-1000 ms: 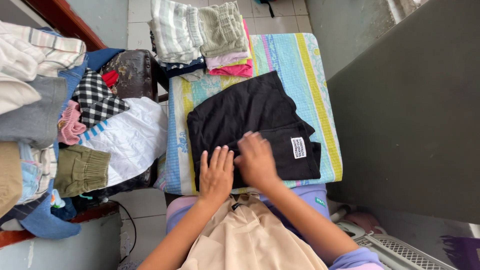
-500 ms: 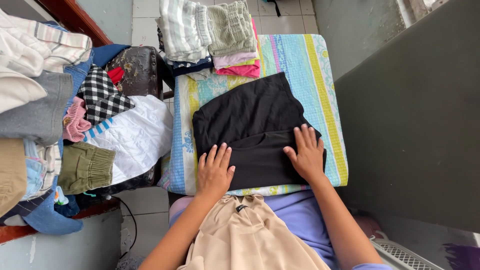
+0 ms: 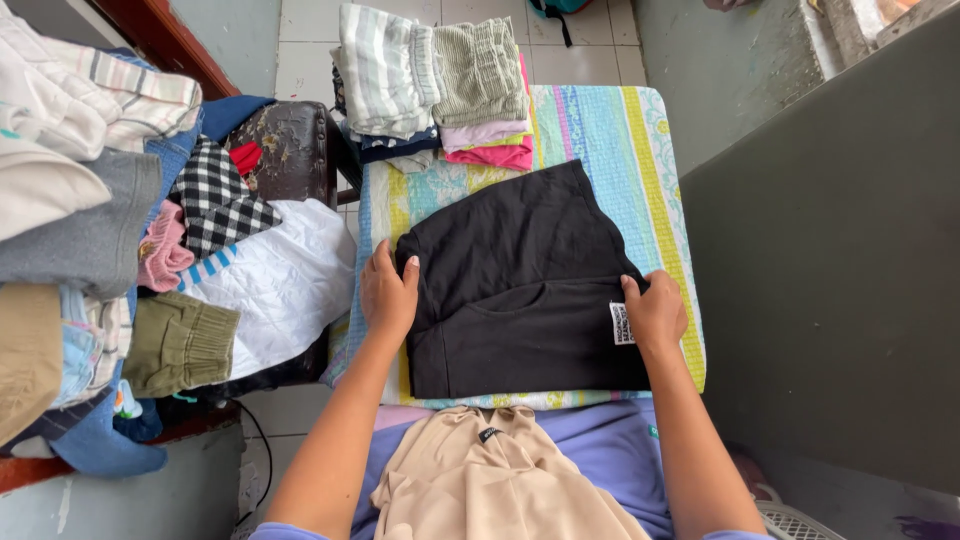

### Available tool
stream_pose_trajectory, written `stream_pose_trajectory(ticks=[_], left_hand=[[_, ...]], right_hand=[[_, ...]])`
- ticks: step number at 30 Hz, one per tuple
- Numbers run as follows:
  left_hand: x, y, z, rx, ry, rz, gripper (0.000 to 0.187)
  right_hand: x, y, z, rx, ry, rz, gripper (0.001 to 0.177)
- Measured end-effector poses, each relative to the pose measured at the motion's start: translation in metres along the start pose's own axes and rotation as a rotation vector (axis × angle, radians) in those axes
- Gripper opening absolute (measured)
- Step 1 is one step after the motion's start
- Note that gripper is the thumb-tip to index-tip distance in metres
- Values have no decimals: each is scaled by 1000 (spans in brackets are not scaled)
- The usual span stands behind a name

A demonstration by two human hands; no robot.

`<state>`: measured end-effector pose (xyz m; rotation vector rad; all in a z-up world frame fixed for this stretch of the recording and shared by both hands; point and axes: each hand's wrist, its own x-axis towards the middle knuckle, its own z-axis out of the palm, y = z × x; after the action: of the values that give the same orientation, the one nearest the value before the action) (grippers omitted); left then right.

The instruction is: The person is folding various items of laundry, including shirts and shorts, on a small table and stacking them neatly.

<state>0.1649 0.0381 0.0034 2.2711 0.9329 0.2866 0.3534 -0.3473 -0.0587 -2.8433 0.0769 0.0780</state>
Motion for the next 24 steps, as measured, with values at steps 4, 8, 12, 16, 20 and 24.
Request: stream_pose_trajectory(ticks=[4, 8, 12, 16, 20, 24], left_hand=[[18, -2, 10, 65, 13, 23, 57], [35, 3, 7, 44, -16, 44, 51], [55, -1, 1, 21, -143, 111, 44], [69, -32, 10, 25, -146, 105, 39], [77, -53, 15, 12, -37, 22, 26], [71, -41, 9, 27, -69, -13, 35]], right_hand=[[-12, -6, 0, -40, 58, -31, 52], [11, -41, -6, -122, 443, -416, 44], [45, -114, 4, -150, 579, -779, 33], [61, -171, 20, -112, 447, -890, 37], [74, -179, 36, -120, 178, -762, 52], [87, -176, 43, -122, 59, -656, 57]])
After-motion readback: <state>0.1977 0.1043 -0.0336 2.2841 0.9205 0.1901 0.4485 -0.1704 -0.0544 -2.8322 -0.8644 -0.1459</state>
